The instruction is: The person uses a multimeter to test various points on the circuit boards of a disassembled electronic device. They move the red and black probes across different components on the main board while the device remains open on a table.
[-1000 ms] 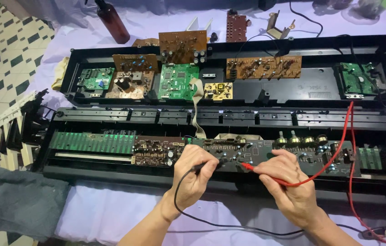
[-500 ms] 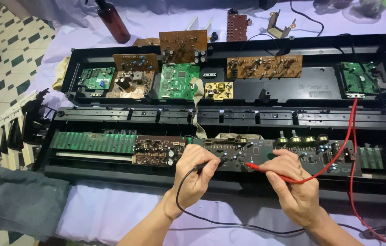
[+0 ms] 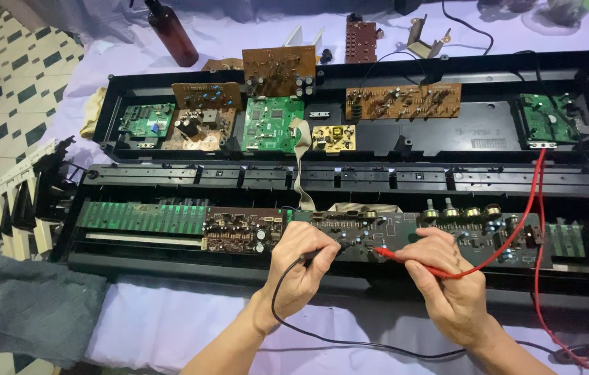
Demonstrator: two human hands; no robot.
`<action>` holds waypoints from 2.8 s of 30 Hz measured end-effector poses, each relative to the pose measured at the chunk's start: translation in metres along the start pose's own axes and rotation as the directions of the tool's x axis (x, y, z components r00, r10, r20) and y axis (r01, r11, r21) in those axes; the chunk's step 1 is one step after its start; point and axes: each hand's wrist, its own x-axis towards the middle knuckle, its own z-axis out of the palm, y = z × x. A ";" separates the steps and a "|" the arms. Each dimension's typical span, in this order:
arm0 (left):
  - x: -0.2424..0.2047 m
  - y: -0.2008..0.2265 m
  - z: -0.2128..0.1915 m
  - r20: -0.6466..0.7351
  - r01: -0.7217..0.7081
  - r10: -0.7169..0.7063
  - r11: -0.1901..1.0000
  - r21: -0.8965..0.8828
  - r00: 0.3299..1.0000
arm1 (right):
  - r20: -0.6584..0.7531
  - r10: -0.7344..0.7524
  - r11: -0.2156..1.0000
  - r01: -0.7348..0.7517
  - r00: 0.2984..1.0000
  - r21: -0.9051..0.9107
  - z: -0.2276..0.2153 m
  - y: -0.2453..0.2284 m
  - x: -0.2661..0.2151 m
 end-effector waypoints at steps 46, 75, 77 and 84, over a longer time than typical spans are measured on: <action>0.001 0.003 0.001 -0.014 -0.014 0.014 1.000 -0.010 1.000 | -0.011 -0.003 1.000 0.003 1.000 0.005 -0.001 -0.001 0.001; -0.003 0.000 0.000 -0.018 -0.077 0.077 0.996 0.039 0.997 | 0.013 -0.012 0.999 0.012 1.000 -0.041 -0.003 -0.002 0.001; -0.003 0.003 -0.001 -0.020 -0.079 0.080 0.996 0.036 0.997 | 0.006 0.008 0.999 -0.007 1.000 -0.038 -0.003 -0.001 -0.002; -0.006 0.003 0.003 -0.019 -0.081 0.082 0.994 0.069 0.996 | -0.033 0.075 0.997 -0.075 0.997 0.018 -0.002 0.007 -0.007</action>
